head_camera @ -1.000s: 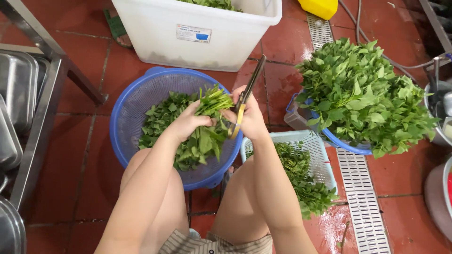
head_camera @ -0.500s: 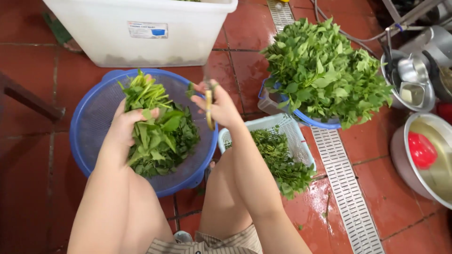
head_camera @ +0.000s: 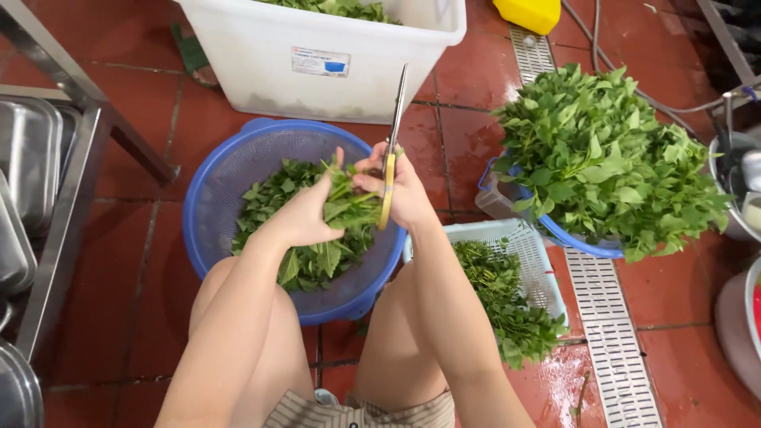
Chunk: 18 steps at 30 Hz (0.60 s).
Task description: The person sits on the kitchen floor and trims leafy green vegetables with scissors, cutting off stems over a small basket. They grab bunches of greens from a large basin, snip the ends, and place the trimmed leaves into the basket or a nearby tub.
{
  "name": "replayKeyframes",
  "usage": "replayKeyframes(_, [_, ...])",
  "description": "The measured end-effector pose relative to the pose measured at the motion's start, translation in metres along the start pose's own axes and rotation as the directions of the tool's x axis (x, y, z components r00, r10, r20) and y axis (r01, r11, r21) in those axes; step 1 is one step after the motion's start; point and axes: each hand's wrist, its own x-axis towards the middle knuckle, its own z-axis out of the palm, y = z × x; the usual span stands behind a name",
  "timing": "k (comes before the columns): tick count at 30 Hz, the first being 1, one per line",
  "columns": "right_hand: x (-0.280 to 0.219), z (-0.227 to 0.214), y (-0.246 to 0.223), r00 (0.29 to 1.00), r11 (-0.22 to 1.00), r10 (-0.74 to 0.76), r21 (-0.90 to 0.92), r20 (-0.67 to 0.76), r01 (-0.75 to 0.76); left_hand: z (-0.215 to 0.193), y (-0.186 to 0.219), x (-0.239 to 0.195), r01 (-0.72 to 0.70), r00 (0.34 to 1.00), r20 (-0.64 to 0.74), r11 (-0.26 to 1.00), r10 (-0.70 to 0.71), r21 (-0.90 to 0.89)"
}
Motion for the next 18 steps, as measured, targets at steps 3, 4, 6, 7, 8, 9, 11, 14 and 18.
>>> replayKeyframes(3, [0.002,-0.010,0.002,0.999,0.985,-0.030,-0.174,-0.028,0.025,0.000,0.001,-0.003,0.094,0.990,0.081,0.976,-0.112,0.198])
replayKeyframes(4, [0.002,-0.004,-0.001,0.999,0.985,-0.029,-0.174,-0.023,0.024,0.000,0.000,-0.003,0.096,0.991,0.076,0.975,-0.113,0.199])
replayKeyframes(6, [-0.001,0.007,-0.008,0.997,0.963,-0.037,-0.268,-0.067,0.018,-0.001,0.000,-0.004,0.043,0.997,0.049,0.945,-0.062,0.323])
replayKeyframes(7, [0.000,0.010,-0.007,0.997,0.964,-0.036,-0.267,-0.064,0.017,-0.002,0.001,-0.004,0.046,0.997,0.046,0.945,-0.065,0.323])
replayKeyframes(8, [0.000,0.012,-0.006,0.990,0.904,-0.134,-0.405,0.039,0.138,-0.002,0.003,-0.004,0.087,0.990,0.068,0.903,-0.127,0.420])
replayKeyframes(9, [0.000,0.015,-0.006,0.965,0.812,-0.214,-0.521,0.154,0.263,-0.003,0.004,-0.004,0.122,0.978,0.084,0.850,-0.191,0.513])
replayKeyframes(11, [0.004,0.009,0.013,0.976,0.755,-0.203,-0.622,0.079,0.208,-0.004,0.017,-0.006,0.141,0.976,0.071,0.838,-0.208,0.526])
replayKeyframes(14, [0.013,0.007,0.018,0.958,0.800,-0.278,-0.569,-0.071,0.190,-0.005,0.017,-0.007,0.208,0.963,0.035,0.818,-0.267,0.536])
replayKeyframes(18, [0.015,0.005,0.007,0.951,0.918,-0.138,-0.397,-0.277,0.017,-0.004,-0.019,-0.006,0.038,0.970,-0.241,0.953,0.037,0.299])
